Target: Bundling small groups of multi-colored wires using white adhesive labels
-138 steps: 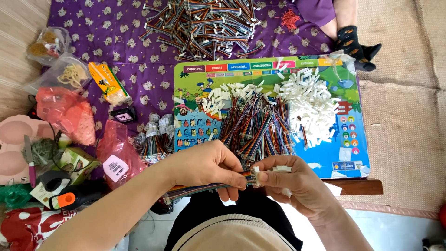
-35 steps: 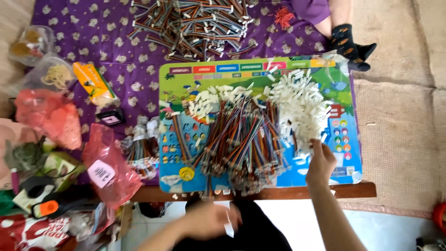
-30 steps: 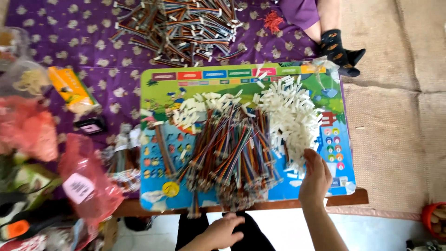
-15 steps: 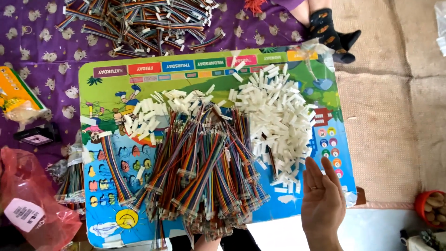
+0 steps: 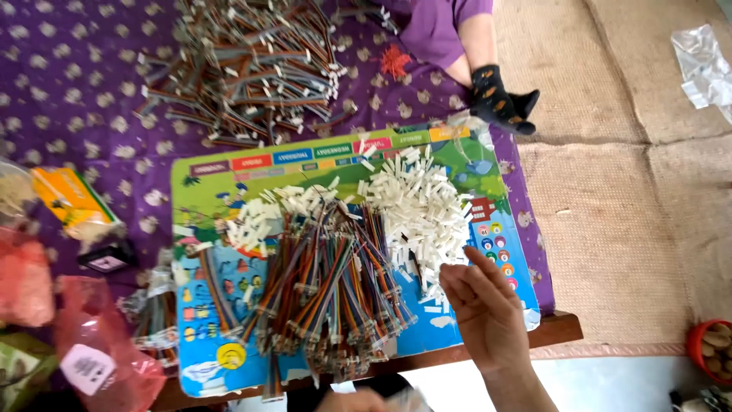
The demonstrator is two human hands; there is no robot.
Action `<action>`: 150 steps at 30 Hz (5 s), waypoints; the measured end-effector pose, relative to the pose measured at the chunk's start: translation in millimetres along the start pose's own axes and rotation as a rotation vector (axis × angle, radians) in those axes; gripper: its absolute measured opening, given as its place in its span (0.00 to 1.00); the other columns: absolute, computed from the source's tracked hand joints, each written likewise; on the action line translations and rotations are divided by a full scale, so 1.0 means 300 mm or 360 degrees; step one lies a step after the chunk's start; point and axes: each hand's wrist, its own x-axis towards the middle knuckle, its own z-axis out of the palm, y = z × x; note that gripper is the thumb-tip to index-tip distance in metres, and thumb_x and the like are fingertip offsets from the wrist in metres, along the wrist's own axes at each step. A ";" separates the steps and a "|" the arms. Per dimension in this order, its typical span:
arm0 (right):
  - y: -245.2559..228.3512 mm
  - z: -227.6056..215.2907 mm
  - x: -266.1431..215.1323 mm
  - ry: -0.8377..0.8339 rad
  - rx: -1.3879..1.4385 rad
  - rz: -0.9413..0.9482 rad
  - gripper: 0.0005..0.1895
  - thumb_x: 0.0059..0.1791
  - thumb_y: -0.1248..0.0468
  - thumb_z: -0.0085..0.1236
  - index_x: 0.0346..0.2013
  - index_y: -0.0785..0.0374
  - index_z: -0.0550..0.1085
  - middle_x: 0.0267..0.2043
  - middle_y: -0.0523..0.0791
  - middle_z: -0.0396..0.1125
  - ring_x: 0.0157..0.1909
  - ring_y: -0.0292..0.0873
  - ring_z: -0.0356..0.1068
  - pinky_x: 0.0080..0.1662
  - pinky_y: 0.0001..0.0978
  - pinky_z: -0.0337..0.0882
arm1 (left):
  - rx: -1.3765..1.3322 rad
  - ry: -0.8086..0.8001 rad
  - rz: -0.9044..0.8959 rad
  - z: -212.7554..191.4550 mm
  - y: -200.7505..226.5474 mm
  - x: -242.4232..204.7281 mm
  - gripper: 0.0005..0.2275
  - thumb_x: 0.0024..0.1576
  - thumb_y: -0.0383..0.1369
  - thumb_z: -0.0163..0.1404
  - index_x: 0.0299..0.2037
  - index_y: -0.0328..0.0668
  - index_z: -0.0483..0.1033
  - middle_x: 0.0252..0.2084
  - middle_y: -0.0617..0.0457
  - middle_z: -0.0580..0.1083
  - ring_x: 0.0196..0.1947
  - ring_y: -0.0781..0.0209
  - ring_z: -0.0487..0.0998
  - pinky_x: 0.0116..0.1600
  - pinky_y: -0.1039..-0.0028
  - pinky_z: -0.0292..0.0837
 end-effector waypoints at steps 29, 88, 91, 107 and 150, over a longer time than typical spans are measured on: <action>0.116 0.478 -0.356 -0.0472 -0.1351 -0.0109 0.13 0.47 0.61 0.59 0.28 0.72 0.81 0.21 0.48 0.65 0.22 0.42 0.60 0.24 0.32 0.56 | 0.0196 0.0778 0.1164 -0.288 0.516 -0.571 0.17 0.58 0.41 0.43 0.47 0.41 0.80 0.22 0.57 0.71 0.16 0.68 0.60 0.20 0.76 0.54; 0.310 0.468 -0.258 -0.0499 -0.1612 0.0187 0.17 0.49 0.65 0.54 0.52 0.65 0.77 0.39 0.50 0.74 0.26 0.43 0.68 0.31 0.31 0.73 | 0.0016 0.1448 -0.0147 -0.607 -0.239 -0.330 0.15 0.58 0.38 0.49 0.53 0.45 0.73 0.52 0.52 0.76 0.48 0.59 0.79 0.50 0.72 0.80; 0.279 0.450 -0.239 -0.0481 -0.1547 0.0178 0.18 0.50 0.65 0.53 0.52 0.68 0.77 0.29 0.53 0.70 0.27 0.47 0.68 0.33 0.38 0.71 | 0.0191 0.1737 -0.0244 -0.586 -0.127 -0.400 0.32 0.50 0.52 0.54 0.66 0.63 0.56 0.68 0.44 0.55 0.65 0.46 0.62 0.65 0.38 0.56; 0.253 0.457 -0.228 -0.0528 -0.1078 0.0261 0.20 0.49 0.70 0.48 0.55 0.73 0.72 0.43 0.57 0.73 0.33 0.52 0.72 0.37 0.42 0.75 | 0.1664 0.1629 0.0061 -0.827 0.228 -0.002 0.09 0.60 0.41 0.46 0.39 0.49 0.76 0.53 0.51 0.60 0.52 0.44 0.59 0.57 0.50 0.57; 0.315 0.519 -0.214 -0.0571 -0.1407 -0.0203 0.11 0.50 0.62 0.56 0.39 0.69 0.78 0.33 0.55 0.72 0.38 0.52 0.72 0.41 0.40 0.72 | 0.0690 0.0520 0.1236 -0.519 0.486 -0.414 0.05 0.58 0.28 0.49 0.42 0.40 0.74 0.28 0.46 0.75 0.28 0.58 0.73 0.35 0.70 0.69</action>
